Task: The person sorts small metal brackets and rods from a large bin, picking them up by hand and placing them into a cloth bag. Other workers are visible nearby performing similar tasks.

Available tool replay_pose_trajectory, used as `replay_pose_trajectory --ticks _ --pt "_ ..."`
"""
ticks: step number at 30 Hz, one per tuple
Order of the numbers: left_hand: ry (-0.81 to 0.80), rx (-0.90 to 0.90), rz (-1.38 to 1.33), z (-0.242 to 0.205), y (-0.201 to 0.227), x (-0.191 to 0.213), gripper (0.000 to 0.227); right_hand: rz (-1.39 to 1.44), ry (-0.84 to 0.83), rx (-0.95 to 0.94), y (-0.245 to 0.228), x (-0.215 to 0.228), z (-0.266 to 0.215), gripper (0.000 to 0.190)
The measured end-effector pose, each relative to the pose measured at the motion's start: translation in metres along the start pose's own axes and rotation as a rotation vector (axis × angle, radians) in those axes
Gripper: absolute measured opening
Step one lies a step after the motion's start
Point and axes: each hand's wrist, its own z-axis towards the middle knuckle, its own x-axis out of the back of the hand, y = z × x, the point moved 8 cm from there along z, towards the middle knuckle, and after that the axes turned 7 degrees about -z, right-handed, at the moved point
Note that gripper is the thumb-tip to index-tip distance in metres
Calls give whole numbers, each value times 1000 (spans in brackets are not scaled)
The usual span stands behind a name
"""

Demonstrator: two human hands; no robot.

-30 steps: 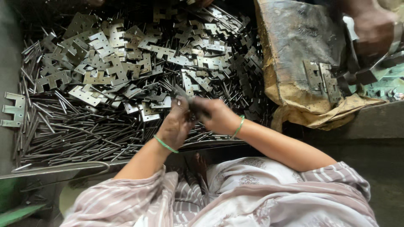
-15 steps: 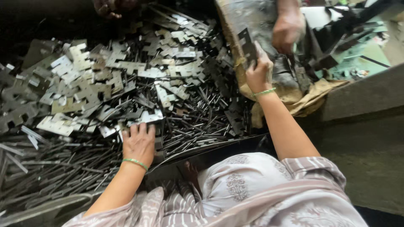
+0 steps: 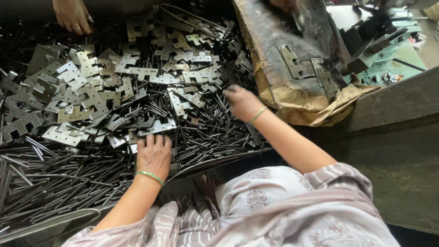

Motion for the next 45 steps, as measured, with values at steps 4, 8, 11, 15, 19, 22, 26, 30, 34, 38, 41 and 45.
replay_pose_trajectory --ticks 4,8,11,15,19,22,26,30,34,38,41,45 --pt "-20 151 -263 -11 0 -3 62 -61 -352 -154 21 -77 14 51" --pt "-56 259 -538 -17 -7 -13 86 0 -297 -375 80 -128 31 55" --pt "-47 347 -671 -17 -13 -14 97 -103 -126 -500 128 -146 38 84" --pt "2 398 -777 -19 -17 -8 107 60 -193 -648 162 -182 43 82" --pt "26 457 -829 -22 -31 -7 117 -76 -94 -583 158 -177 34 46" --pt "71 402 -778 -30 -48 -9 93 -226 -97 -423 136 -172 38 28" --pt "-94 541 -844 -54 -81 -44 47 -273 -106 -425 130 -163 42 24" --pt "97 381 -1929 -64 -95 -42 44 -27 -70 -625 151 -155 39 73" --pt "244 126 -2681 -86 -109 -2 39 -10 -145 -698 163 -161 36 40" --pt "497 36 -2902 -99 -133 37 37 -71 -111 -700 162 -164 34 42" --pt "504 217 -2624 -93 -140 46 35 -109 -69 -481 132 -144 37 39" --pt "195 465 -1073 -65 -125 29 27 40 -133 -319 61 -78 31 35"
